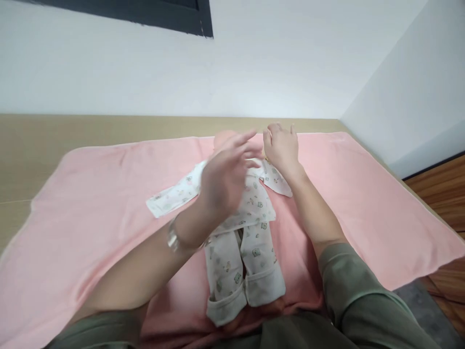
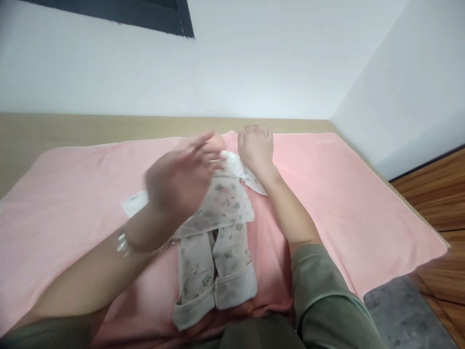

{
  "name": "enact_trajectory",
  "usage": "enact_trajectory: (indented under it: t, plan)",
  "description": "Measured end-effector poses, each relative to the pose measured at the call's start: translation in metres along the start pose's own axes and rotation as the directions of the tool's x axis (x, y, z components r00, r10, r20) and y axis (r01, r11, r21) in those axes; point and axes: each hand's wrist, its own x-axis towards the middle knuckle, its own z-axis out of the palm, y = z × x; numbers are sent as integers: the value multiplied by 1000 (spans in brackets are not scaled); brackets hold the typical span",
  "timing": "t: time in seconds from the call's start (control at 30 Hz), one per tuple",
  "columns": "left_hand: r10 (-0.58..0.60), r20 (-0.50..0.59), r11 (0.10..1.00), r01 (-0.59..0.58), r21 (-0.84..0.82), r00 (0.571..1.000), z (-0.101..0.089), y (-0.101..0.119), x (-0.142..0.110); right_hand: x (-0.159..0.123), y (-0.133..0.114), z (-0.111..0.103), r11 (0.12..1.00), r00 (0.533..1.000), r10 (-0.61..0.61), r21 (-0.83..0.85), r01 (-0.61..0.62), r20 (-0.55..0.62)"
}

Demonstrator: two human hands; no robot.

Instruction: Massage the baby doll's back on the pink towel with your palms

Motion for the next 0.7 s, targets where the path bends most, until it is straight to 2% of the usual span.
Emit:
enact_trajectory:
  t: [0.1, 0.2, 0.3, 0.47, 0.6, 0.7]
  plan:
    - [-175, 46, 972, 180, -154, 984, 19, -4, 45, 1, 4, -1, 1000, 1000, 5, 19, -5, 9]
    - [-154, 35, 947, 157, -281, 987, 27, -10, 85, 2, 8, -3, 998, 1000, 27, 62, -27, 12]
    - [-173, -2, 932, 163, -325, 985, 30, -18, 106, 1, 7, -3, 996, 1000, 24, 90, -24, 4]
    - [-272, 10, 890, 256, -376, 962, 34, -29, 109, 0, 3, 0, 995, 1000, 23, 95, -23, 2]
    - [-231, 25, 905, 224, -361, 973, 28, -31, 100, -3, 0, 2, 985, 998, 48, 164, -53, 34]
    - [-203, 83, 934, 218, -284, 976, 14, -33, 84, -20, -18, -3, 970, 995, 49, 233, -68, 88]
